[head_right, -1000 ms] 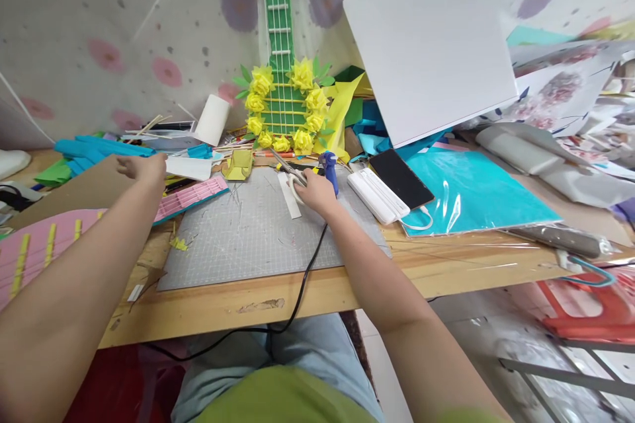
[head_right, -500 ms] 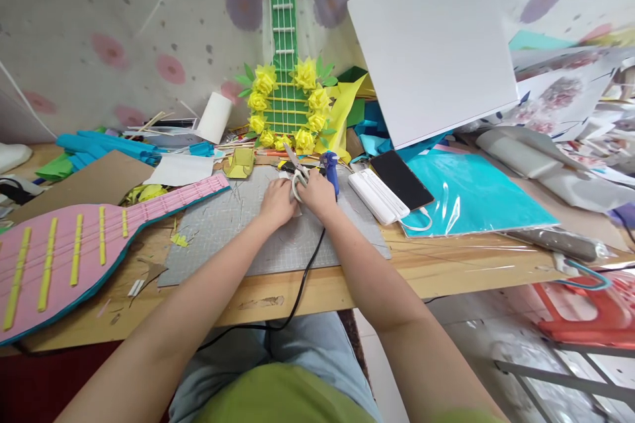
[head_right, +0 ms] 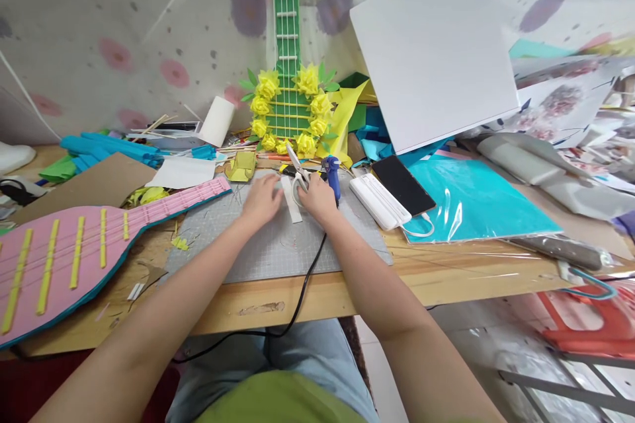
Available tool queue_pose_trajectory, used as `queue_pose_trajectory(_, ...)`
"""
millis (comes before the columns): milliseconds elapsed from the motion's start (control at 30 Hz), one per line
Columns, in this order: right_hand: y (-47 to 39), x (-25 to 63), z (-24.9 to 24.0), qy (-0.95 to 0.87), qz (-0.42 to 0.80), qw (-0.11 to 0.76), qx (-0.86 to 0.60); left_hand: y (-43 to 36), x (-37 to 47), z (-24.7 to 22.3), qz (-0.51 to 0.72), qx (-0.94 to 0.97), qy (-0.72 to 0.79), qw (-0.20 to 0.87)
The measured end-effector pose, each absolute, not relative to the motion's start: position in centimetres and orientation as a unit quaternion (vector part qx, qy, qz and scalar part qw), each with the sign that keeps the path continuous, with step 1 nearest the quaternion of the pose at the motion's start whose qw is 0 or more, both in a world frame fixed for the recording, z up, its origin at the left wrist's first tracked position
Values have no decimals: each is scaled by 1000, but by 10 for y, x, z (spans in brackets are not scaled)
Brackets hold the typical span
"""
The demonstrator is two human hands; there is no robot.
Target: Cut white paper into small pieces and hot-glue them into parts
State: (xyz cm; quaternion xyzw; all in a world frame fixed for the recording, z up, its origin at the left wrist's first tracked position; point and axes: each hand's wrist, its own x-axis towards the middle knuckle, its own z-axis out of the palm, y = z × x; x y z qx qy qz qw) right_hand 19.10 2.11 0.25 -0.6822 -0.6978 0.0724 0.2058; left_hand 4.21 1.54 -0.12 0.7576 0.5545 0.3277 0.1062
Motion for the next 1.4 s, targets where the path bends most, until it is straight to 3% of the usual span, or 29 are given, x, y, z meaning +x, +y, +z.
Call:
queue_pose_trajectory(167, 21, 193, 5, -724, 72, 172, -664, 49, -46, 39, 346, 697, 627, 30)
queue_pose_trajectory(333, 20, 192, 9, -701, 80, 178, -686, 82, -116, 55, 236, 692, 682, -32)
queue_pose_trajectory(600, 22, 194, 9, -684, 71, 188, -701, 114, -135, 32, 104, 734, 668, -63)
queue_pose_trajectory(800, 21, 195, 9, -681, 76, 212, -697, 104, -130, 55, 80, 764, 635, -86)
queue_pose_trajectory(967, 22, 196, 7, -675, 90, 245, -690, 76, -122, 104, 192, 712, 665, -118)
queue_pose_trajectory(1133, 12, 188, 18, -736, 92, 163, -650, 53, -110, 142, 346, 644, 667, -144)
queue_pose_trajectory(1300, -11, 168, 26, -833, 82, 31, -547, 45, -92, 138, 518, 601, 608, 16)
queue_pose_trajectory(1400, -20, 155, 23, -849, 62, 18, -525, 41, -78, 126, 624, 515, 566, 161)
